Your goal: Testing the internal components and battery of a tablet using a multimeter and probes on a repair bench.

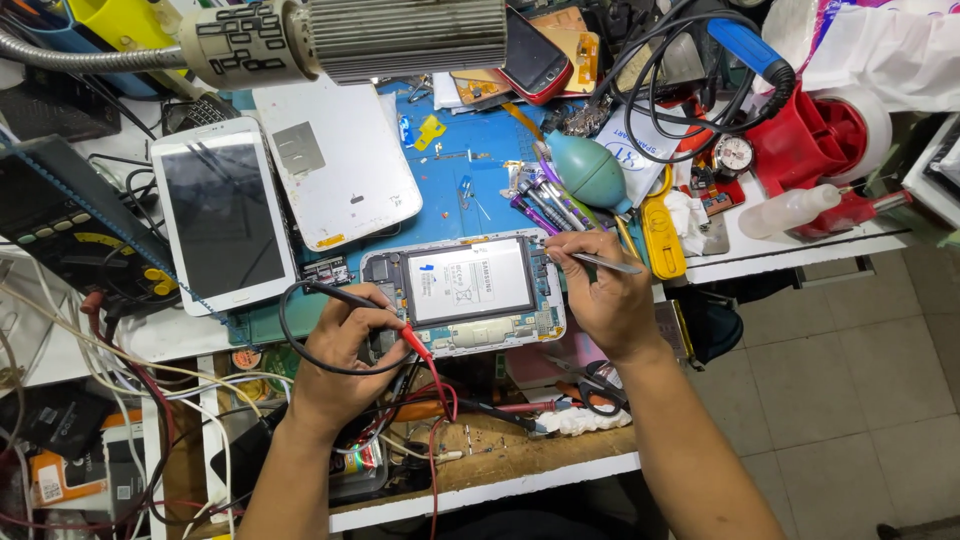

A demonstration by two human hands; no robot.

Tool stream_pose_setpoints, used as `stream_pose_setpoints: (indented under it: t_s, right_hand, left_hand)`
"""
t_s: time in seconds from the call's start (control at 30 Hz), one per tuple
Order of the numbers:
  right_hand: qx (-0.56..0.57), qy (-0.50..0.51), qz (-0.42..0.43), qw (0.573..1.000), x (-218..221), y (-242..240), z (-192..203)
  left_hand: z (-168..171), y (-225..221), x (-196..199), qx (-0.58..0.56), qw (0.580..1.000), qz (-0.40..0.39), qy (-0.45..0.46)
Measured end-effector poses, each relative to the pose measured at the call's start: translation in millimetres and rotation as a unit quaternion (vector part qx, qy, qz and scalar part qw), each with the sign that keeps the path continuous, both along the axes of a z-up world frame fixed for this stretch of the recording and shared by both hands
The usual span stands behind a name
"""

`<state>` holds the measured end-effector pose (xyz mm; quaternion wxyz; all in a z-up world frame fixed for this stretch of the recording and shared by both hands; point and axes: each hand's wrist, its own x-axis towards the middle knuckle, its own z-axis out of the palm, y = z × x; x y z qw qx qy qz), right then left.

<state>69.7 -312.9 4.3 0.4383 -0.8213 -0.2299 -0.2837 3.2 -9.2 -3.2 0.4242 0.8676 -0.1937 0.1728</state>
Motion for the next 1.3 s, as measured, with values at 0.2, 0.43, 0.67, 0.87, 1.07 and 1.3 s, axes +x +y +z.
stream_pose_setpoints:
  t_s: [0.2, 0.43, 0.67, 0.87, 1.07, 1.3]
  right_hand:
    - [-0.004, -0.005, 0.004, 1.0, 0.2, -1.0, -1.5]
    - [-0.004, -0.006, 0.0, 1.0, -2.9, -3.0, 4.4]
    - [-0.049, 0.044, 0.004, 0.998, -10.9, -6.0, -2.9]
    - [-0.061, 0.061, -0.001, 0.996, -12.4, -5.0, -4.8]
    - [-0.054, 0.062, -0.005, 0.997, -13.7, -2.0, -3.3]
    - [-0.063, 0.055, -0.011, 0.996, -15.0, 0.1, -0.6]
  left_hand:
    - [1.3, 0.8, -0.4, -0.003, 1.0, -0.006, 0.007]
    - [4.4, -3.5, 2.0, -0.007, 1.0, -0.014, -0.004]
    - [8.0, 2.5, -4.9, 0.006, 0.999, -0.045, -0.015]
    - [6.5, 5.3, -6.1, 0.021, 0.999, -0.043, -0.016]
    - [4.5, 6.9, -5.7, 0.014, 0.998, -0.053, -0.023]
    - [3.9, 7.7, -6.2, 0.01, 0.998, -0.056, -0.027]
